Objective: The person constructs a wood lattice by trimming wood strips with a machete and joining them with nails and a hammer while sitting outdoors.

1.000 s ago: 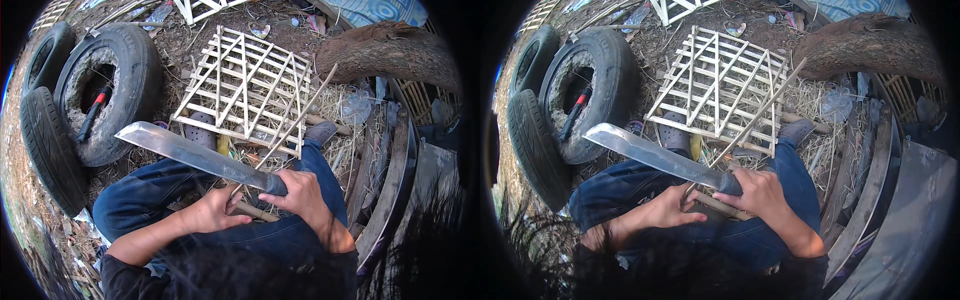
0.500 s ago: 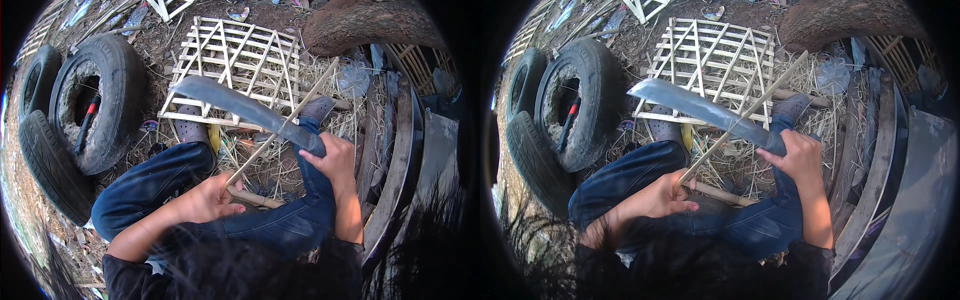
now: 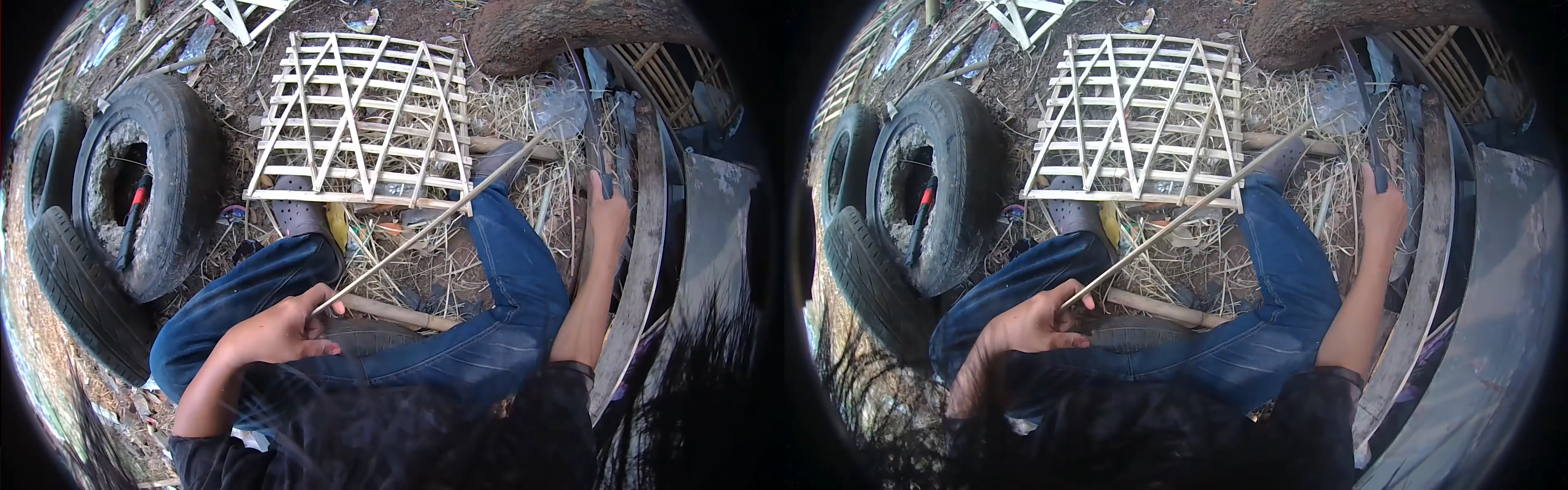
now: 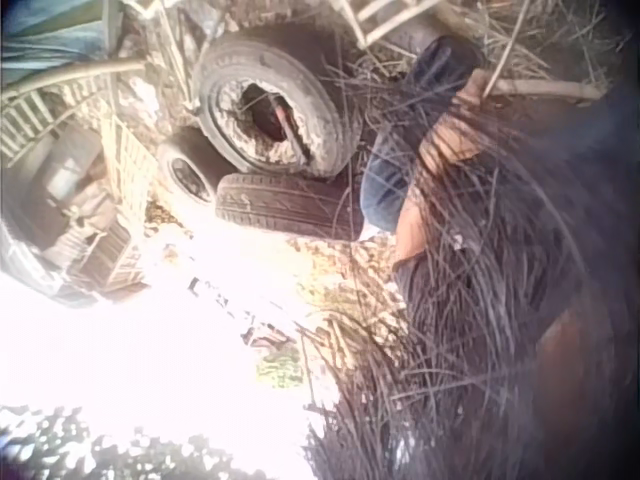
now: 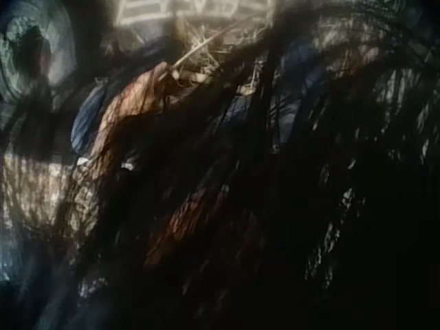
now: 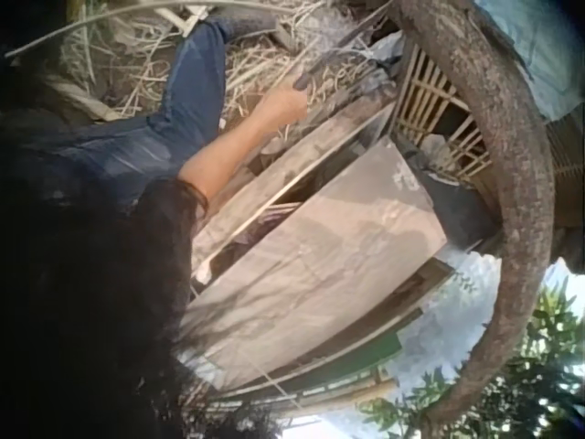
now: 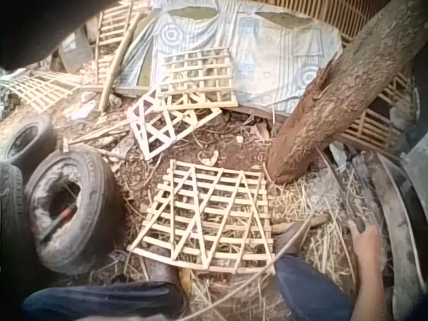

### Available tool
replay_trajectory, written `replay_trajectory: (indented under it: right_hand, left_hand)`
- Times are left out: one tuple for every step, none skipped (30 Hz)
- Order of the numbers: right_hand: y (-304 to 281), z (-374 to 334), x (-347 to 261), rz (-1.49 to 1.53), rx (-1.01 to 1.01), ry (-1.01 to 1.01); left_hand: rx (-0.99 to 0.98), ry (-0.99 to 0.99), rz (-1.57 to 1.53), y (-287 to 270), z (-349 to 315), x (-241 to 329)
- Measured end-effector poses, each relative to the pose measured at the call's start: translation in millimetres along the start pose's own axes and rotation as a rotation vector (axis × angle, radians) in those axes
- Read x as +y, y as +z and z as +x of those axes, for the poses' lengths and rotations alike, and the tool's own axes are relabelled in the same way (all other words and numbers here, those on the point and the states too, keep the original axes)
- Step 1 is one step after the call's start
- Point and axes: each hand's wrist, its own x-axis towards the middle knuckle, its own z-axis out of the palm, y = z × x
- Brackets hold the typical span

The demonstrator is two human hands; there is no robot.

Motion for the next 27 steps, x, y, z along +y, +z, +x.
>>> replay_trajectory:
  right_hand:
    - [13,14,34,-0.034,0.042,0.014]
    - [13,12,47,0.106,-0.031,0.145]
    - [16,6,54,0.261,-0.114,0.265]
    - [15,1,59,0.414,-0.197,0.383]
    - [17,-10,58,0.558,-0.234,0.403]
    - [19,-24,52,0.702,-0.272,0.422]
    - [18,-35,43,0.844,-0.312,0.444]
    - [15,-42,29,0.884,-0.335,0.397]
    - [12,-52,10,0.935,-0.369,0.353]
    - [7,-62,-7,0.981,-0.399,0.311]
    - [4,-68,-20,1.012,-0.420,0.198]
    - [1,-72,-33,1.041,-0.439,0.085]
    - [-4,-79,-47,1.065,-0.458,-0.031]
    - [-14,-89,-62,1.054,-0.465,-0.120]
    - [-16,-99,-71,1.026,-0.453,-0.217]
    - [-15,-112,-83,1.025,-0.434,-0.350]
    - [-31,-126,-103,0.950,-0.501,-0.446]
    - [-34,-136,-109,0.845,-0.554,-0.546]
    - [-33,-147,-117,0.831,-0.493,-0.695]
    - [-31,-156,-121,0.788,-0.420,-0.820]
    - [-27,-162,-123,0.701,-0.416,-0.898]
    - [-25,-166,-123,0.611,-0.413,-0.976]
    - [-23,-166,-122,0.587,-0.386,-1.001]
    - [-20,-164,-122,0.563,-0.360,-1.027]
    - [-16,-162,-123,0.541,-0.331,-1.053]
    - [-14,-159,-120,0.526,-0.310,-1.041]
    - [-11,-154,-115,0.510,-0.290,-1.028]
  left_hand:
    - [0.068,0.042,0.038,-2,0,-2]
    - [0.168,0.067,0.102,-2,4,-1]
    - [0.286,0.082,0.165,0,9,0]
    - [0.402,0.099,0.228,2,14,3]
    - [0.513,0.132,0.306,6,18,5]
    - [0.576,0.172,0.386,8,22,2]
    - [0.635,0.209,0.468,11,25,-2]
    - [0.687,0.248,0.553,14,29,-4]
    - [0.703,0.216,0.539,16,28,-2]
    - [0.726,0.227,0.524,17,27,-3]
    - [0.744,0.241,0.510,19,28,-4]
    - [0.762,0.254,0.496,19,29,-5]
    - [0.768,0.244,0.502,19,30,-8]
    - [0.774,0.237,0.508,20,32,-9]
    - [0.780,0.229,0.515,20,32,-8]
    - [0.770,0.217,0.519,20,31,-8]
    - [0.763,0.199,0.524,19,30,-10]
    - [0.746,0.195,0.525,19,31,-9]
    - [0.753,0.224,0.553,20,34,-10]
    - [0.762,0.251,0.582,22,35,-8]
    - [0.771,0.276,0.611,24,35,-7]
    - [0.765,0.285,0.619,26,34,-6]
    - [0.759,0.292,0.627,28,33,-5]
    - [0.753,0.299,0.634,28,33,-5]
    - [0.746,0.289,0.654,28,32,-4]
    - [0.738,0.279,0.674,27,32,-3]
    - [0.730,0.270,0.692,26,32,-3]
